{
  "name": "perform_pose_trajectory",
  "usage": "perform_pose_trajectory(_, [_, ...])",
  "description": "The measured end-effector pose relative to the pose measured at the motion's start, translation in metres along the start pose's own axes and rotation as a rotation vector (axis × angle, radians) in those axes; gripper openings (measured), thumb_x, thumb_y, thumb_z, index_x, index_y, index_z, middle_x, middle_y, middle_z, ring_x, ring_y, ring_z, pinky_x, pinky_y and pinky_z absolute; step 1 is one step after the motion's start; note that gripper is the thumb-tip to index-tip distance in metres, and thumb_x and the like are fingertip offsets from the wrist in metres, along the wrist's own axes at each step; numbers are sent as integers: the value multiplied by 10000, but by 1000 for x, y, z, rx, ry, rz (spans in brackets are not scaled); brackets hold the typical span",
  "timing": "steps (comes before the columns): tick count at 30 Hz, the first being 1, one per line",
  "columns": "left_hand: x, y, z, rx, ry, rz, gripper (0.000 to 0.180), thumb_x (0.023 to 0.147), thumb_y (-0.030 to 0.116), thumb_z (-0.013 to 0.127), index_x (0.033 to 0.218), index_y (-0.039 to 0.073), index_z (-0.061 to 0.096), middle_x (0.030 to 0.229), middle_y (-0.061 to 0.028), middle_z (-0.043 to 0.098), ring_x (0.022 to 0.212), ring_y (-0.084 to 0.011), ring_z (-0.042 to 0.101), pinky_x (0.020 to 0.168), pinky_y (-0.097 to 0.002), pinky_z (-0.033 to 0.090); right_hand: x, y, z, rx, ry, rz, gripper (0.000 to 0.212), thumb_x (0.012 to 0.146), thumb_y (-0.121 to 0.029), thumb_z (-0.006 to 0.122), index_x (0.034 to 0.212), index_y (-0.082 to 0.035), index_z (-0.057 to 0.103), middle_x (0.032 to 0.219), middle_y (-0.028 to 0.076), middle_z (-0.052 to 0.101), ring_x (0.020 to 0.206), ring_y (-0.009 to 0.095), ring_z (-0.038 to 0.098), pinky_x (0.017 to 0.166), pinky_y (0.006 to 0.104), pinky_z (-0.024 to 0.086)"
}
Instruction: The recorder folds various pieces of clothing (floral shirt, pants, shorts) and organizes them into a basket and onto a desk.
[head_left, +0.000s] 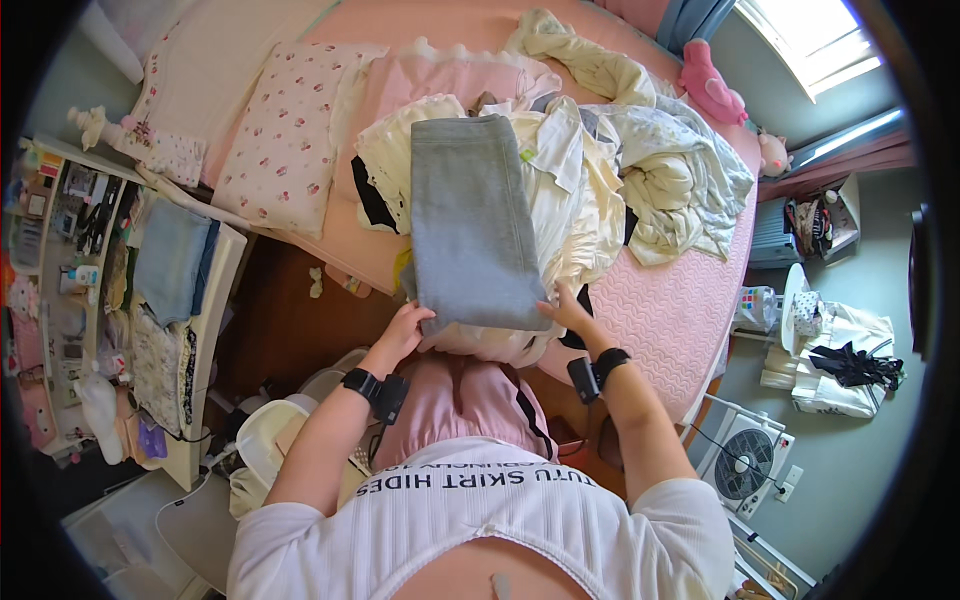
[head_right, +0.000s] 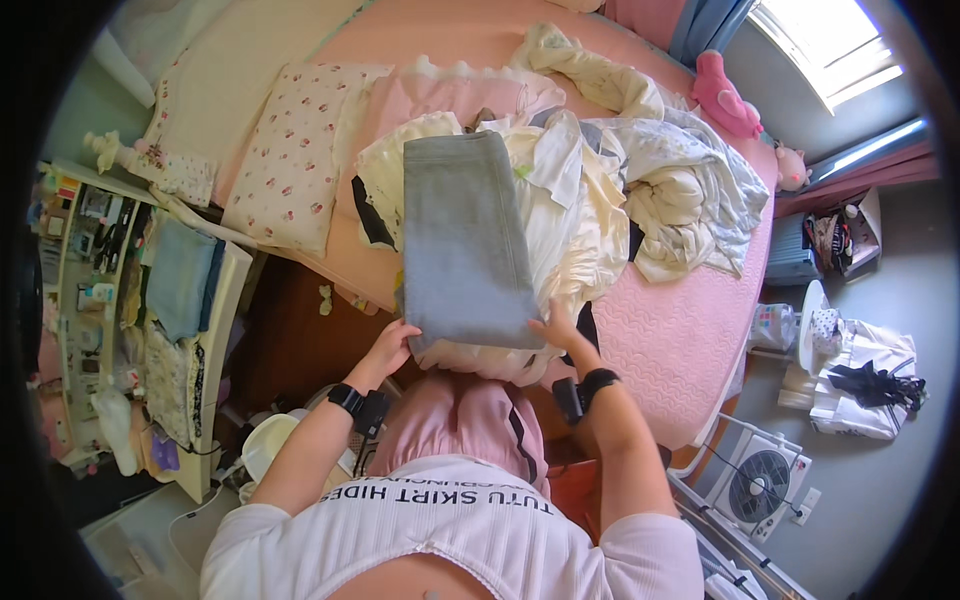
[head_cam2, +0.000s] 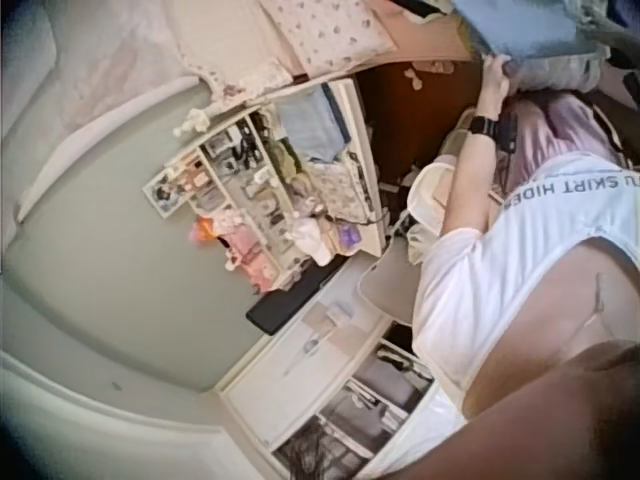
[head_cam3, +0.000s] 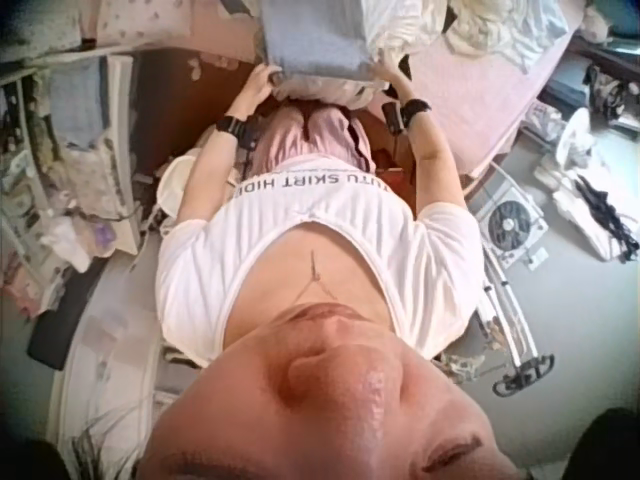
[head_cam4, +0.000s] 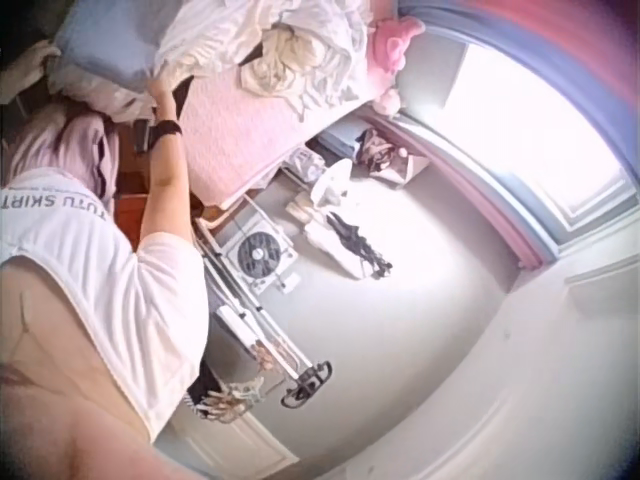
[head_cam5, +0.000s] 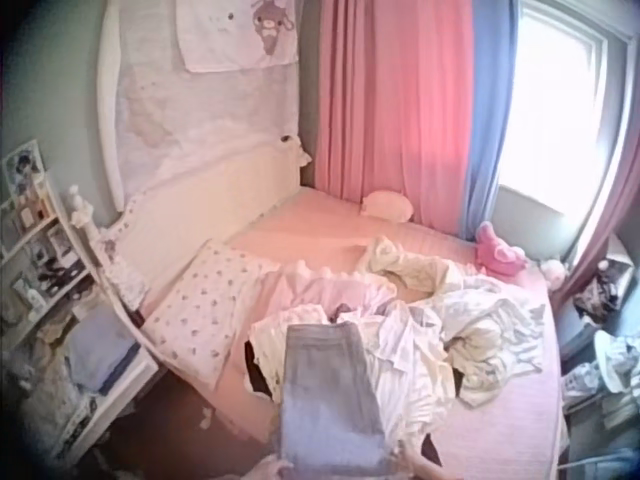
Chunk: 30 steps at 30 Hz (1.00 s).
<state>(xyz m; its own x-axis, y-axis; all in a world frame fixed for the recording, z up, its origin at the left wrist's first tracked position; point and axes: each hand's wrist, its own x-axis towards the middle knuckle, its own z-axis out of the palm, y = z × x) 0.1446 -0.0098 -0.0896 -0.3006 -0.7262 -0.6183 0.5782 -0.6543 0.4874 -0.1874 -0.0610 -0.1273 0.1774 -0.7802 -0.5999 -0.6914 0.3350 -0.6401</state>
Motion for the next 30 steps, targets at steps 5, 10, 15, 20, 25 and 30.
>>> perform_pose_trajectory(5, [-19, 12, 4, 64, 52, -48, 326, 722, -14, 449, 1047, -39, 446, 1017, -111, 523, 945, -188, 505, 852, -301, 389, -15, -11, 22, 588, -61, 170, 636, 754, -331, 605, 1169, 85, 361, 1097, 166, 487, 1014, 224, 462, 861, 296, 356])
perform_pose_trajectory(10, [-34, 35, 14, 328, -42, 90, 391, 735, 2, 485, 1118, -28, 415, 1086, -97, 499, 1002, -182, 466, 891, -297, 343, -44, -13, 13, 732, -305, 168, 496, 773, -255, 598, 1115, 66, 438, 1032, 112, 534, 961, 164, 481, 833, 280, 368])
perform_pose_trajectory(15, [-51, 99, 56, 1020, -68, 512, 387, 791, 50, 505, 1154, -13, 385, 1046, -94, 502, 988, -154, 446, 874, -294, 348, -62, -78, -46, 549, -289, -165, 387, 793, -190, 573, 1097, 29, 478, 1018, 52, 548, 928, 101, 486, 835, 246, 372])
perform_pose_trajectory(20, [-117, 202, 154, 858, -26, 789, 432, 802, 110, 531, 1176, 29, 331, 1032, -71, 490, 936, -106, 461, 810, -252, 381, -150, -199, -153, 636, -101, -392, 382, 797, -219, 565, 1088, 18, 489, 960, 40, 566, 873, 93, 508, 776, 236, 395])
perform_pose_trajectory(25, [-173, 267, 238, 728, -111, 863, 382, 798, 138, 540, 1133, 56, 376, 927, -61, 543, 827, -96, 521, 710, -219, 423, -220, -261, -209, 827, -48, -678, 331, 835, -206, 495, 1061, 36, 479, 942, 53, 572, 847, 97, 536, 753, 235, 418])
perform_pose_trajectory(30, [-138, 298, 258, 724, -141, 821, 288, 795, 184, 551, 1031, 48, 456, 834, -40, 547, 755, -87, 520, 664, -204, 424, -205, -280, -245, 949, 148, -692, 266, 843, -200, 487, 1005, 9, 512, 914, 47, 576, 797, 99, 546, 702, 216, 431])
